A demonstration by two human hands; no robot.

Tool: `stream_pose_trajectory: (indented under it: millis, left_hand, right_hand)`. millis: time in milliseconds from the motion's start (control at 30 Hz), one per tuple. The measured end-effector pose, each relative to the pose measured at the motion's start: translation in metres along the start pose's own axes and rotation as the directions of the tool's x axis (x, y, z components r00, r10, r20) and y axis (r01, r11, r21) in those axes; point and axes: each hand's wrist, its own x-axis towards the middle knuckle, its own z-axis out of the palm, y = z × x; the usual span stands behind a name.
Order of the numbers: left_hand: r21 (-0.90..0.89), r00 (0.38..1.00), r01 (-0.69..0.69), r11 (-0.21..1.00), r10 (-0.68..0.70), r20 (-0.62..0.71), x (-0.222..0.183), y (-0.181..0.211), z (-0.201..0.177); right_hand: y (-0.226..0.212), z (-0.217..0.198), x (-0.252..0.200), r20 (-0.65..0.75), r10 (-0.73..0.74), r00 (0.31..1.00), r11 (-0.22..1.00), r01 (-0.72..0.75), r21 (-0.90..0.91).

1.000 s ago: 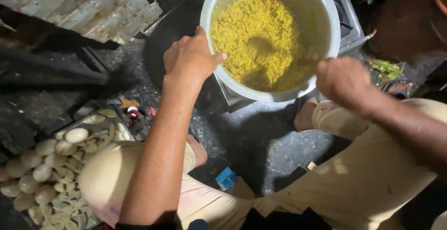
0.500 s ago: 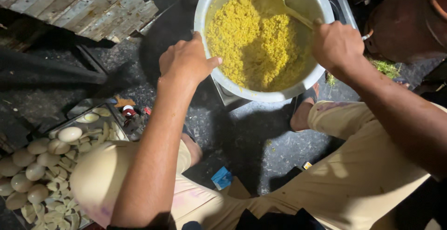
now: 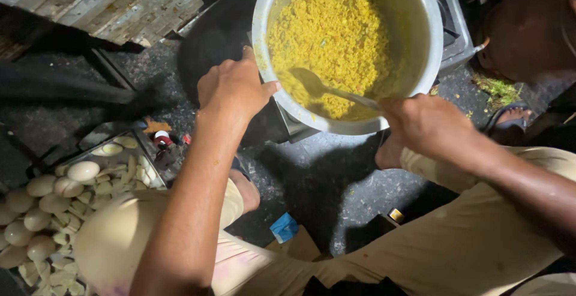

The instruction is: The person holds the side of a pot with one hand while stirring the food mixture inside the pot using a spoon.

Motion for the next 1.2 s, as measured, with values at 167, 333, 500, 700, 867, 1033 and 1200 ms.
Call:
stream_pose_trajectory:
  millis: [167, 333, 500, 700, 867, 1033, 1200]
  left_hand:
    - [-0.005, 1.0, 0.001, 1.0, -0.001, -0.016, 0.001, 0.001, 0.002]
    - [-0.036, 1.0, -0.021, 0.999, 0.021, -0.002, 0.001, 0.004, 0.002]
    - [0.011, 1.0, -0.014, 1.0, 0.014, 0.002, 0.019, 0.002, 0.022]
    - [0.004, 1.0, -0.005, 1.0, 0.005, -0.008, 0.03, 0.0, 0.033]
    - [-0.05, 1.0, -0.024, 0.998, 0.023, -0.011, 0.027, 0.013, 0.016]
    - [-0.086, 0.997, -0.015, 0.996, 0.009, -0.071, 0.026, 0.025, 0.009]
    - [-0.092, 0.995, -0.053, 0.994, 0.044, -0.092, 0.024, 0.023, 0.011]
  right_hand:
    - [0.055, 0.001, 0.003, 0.317, 0.193, 0.928, 0.933, -0.073, -0.353]
    - [0.098, -0.033, 0.022, 0.278, 0.403, 0.872, 0.698, -0.096, -0.71]
    - [0.076, -0.057, 0.044, 0.146, 0.478, 0.866, 0.708, -0.281, -0.648]
    - [0.079, -0.046, 0.056, -0.125, -0.152, 0.98, 0.564, -0.018, -0.826]
    - [0.073, -0.048, 0.03, 0.196, 0.202, 0.96, 0.713, -0.007, -0.702]
    - [0.055, -0.062, 0.019, 0.364, 0.177, 0.914, 0.801, 0.082, -0.593]
    - [0.032, -0.094, 0.036, 0.402, 0.368, 0.839, 0.858, -0.139, -0.495]
